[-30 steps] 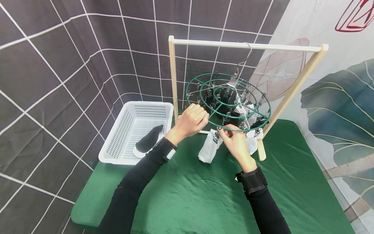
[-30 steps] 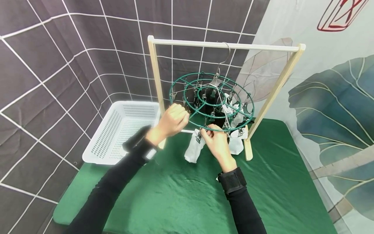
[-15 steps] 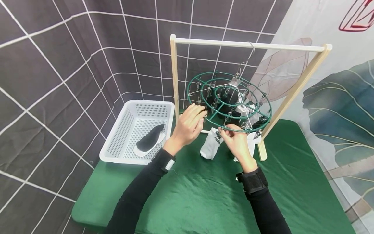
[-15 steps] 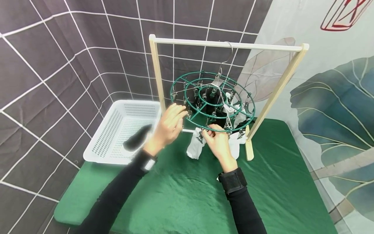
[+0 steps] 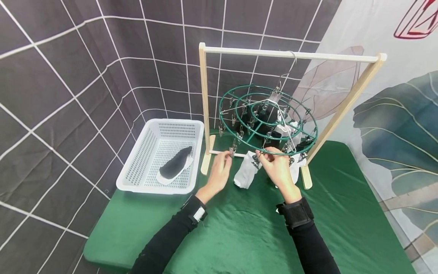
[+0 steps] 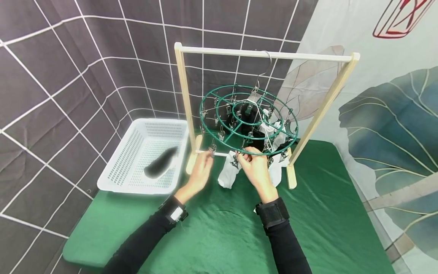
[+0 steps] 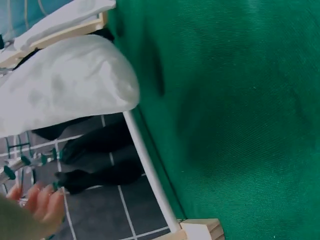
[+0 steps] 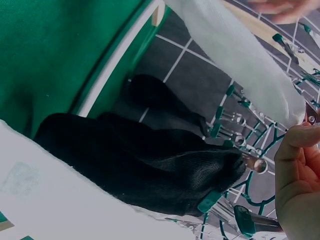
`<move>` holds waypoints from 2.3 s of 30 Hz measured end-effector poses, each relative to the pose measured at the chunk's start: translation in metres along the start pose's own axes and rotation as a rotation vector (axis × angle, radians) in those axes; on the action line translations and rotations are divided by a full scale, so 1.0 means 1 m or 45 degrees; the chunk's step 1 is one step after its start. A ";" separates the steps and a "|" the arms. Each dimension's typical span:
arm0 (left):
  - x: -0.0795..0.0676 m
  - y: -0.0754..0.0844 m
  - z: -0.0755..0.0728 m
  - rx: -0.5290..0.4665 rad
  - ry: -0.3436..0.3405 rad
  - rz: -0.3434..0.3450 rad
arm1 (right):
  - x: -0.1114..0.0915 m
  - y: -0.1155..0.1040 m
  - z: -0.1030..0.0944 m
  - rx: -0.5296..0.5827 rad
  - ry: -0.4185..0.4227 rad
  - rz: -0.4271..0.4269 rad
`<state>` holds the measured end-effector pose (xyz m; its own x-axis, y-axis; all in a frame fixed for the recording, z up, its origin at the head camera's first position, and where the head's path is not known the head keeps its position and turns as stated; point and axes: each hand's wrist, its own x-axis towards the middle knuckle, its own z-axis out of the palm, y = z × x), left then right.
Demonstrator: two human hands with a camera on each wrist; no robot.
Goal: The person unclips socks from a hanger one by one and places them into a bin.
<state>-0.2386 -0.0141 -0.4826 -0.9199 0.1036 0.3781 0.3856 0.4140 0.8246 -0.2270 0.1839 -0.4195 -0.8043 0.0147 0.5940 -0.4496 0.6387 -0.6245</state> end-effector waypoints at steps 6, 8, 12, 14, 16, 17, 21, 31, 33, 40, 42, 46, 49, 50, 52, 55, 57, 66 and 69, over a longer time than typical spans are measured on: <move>0.009 -0.005 0.020 -0.024 -0.415 -0.129 | -0.001 0.001 -0.001 -0.008 -0.011 0.014; 0.013 -0.004 0.026 -0.114 -0.463 -0.142 | -0.001 0.001 -0.002 -0.014 -0.004 0.013; 0.014 -0.002 0.031 -0.207 -0.513 -0.201 | -0.002 0.002 -0.001 -0.027 0.009 0.010; 0.014 -0.001 0.032 -0.240 -0.508 -0.210 | -0.002 0.002 0.000 -0.033 0.015 0.007; 0.014 -0.001 0.032 -0.286 -0.491 -0.211 | -0.002 0.003 0.000 -0.046 0.018 0.006; 0.014 -0.001 0.032 -0.315 -0.479 -0.211 | -0.002 0.003 0.000 -0.050 0.019 0.005; 0.013 -0.003 0.033 -0.413 -0.417 -0.218 | -0.001 0.003 -0.002 -0.054 0.015 0.007; 0.014 -0.002 0.033 -0.409 -0.301 -0.175 | -0.001 0.005 -0.004 -0.062 0.014 0.008; 0.013 -0.001 0.033 -0.407 -0.289 -0.183 | -0.001 0.005 -0.003 -0.064 0.025 0.009; 0.009 0.004 0.034 -0.444 -0.284 -0.192 | -0.004 0.010 -0.001 -0.045 0.083 -0.044; 0.009 0.004 0.036 -0.439 -0.283 -0.190 | -0.004 0.012 0.000 -0.032 0.114 -0.081; 0.011 0.005 0.037 -0.426 -0.286 -0.190 | -0.003 0.015 0.001 0.012 0.177 -0.135; 0.012 0.005 0.036 -0.360 -0.272 -0.191 | -0.003 0.017 0.001 0.038 0.211 -0.167; 0.013 0.005 0.035 -0.312 -0.260 -0.185 | -0.002 0.017 0.001 0.042 0.220 -0.179; 0.014 0.003 0.031 -0.219 -0.238 -0.152 | -0.002 0.018 0.001 0.043 0.228 -0.197; 0.015 0.000 0.021 -0.100 -0.218 -0.096 | -0.002 0.019 0.000 0.030 0.229 -0.203; 0.016 0.000 0.011 -0.051 -0.225 -0.060 | -0.003 0.020 -0.001 0.017 0.225 -0.196; 0.024 0.022 -0.043 0.394 -0.245 -0.072 | -0.004 0.017 -0.003 0.013 0.196 -0.153; 0.030 0.030 -0.065 0.475 -0.243 -0.101 | -0.004 0.016 -0.004 0.018 0.197 -0.122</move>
<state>-0.2504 -0.0568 -0.4190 -0.9559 0.2093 0.2060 0.2931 0.7228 0.6258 -0.2292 0.1974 -0.4300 -0.6886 0.0731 0.7214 -0.5277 0.6318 -0.5678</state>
